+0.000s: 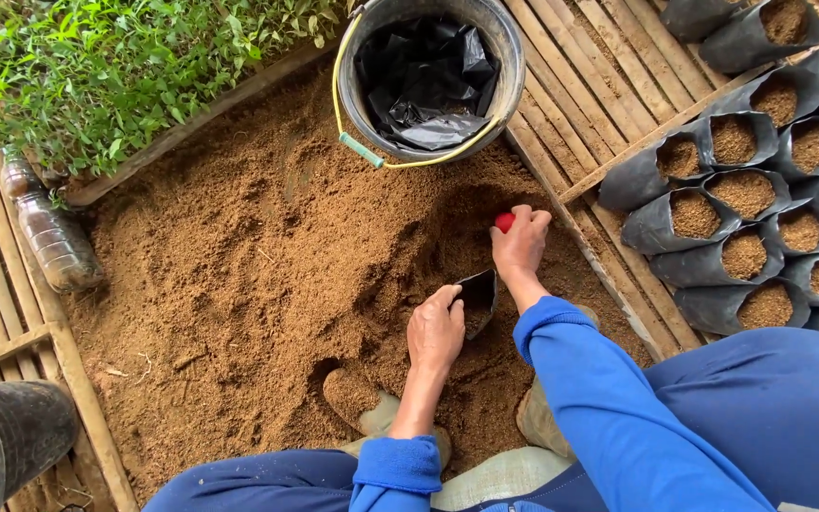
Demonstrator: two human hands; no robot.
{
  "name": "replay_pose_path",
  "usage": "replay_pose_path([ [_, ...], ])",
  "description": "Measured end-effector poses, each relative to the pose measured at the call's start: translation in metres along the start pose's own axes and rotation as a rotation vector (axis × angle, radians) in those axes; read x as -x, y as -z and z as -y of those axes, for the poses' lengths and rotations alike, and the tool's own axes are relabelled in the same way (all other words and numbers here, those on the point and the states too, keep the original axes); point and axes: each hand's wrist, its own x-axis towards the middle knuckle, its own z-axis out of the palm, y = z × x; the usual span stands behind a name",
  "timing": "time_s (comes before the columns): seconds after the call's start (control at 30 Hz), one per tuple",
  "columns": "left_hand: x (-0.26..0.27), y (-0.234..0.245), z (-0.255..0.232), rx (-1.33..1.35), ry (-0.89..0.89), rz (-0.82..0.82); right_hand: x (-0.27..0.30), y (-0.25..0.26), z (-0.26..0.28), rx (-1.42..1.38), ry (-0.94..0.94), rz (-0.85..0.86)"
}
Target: Filling black plastic polybags with soil using a small hand scoop.
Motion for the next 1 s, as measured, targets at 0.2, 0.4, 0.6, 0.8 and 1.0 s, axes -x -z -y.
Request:
replay_pose_path([
  [0.2, -0.009, -0.015, 0.012, -0.001, 0.006, -0.019, 0.007, -0.039, -0.012, -0.046, 0.212, 0.087],
  [0.4, -0.002, -0.013, 0.012, -0.05, -0.034, -0.038, 0.011, -0.072, -0.012, -0.143, 0.115, 0.323],
  [0.6, -0.011, -0.03, 0.028, -0.045, -0.026, 0.01, 0.001, -0.075, -0.033, -0.555, -0.158, 0.528],
  [0.8, 0.025, 0.005, -0.01, -0.233, -0.015, 0.096, 0.007, -0.038, -0.039, -0.897, -0.304, 0.621],
  [1.0, 0.024, -0.014, 0.011, -0.219, -0.115, 0.027, 0.017, 0.037, -0.02, -0.949, -0.278, 0.584],
])
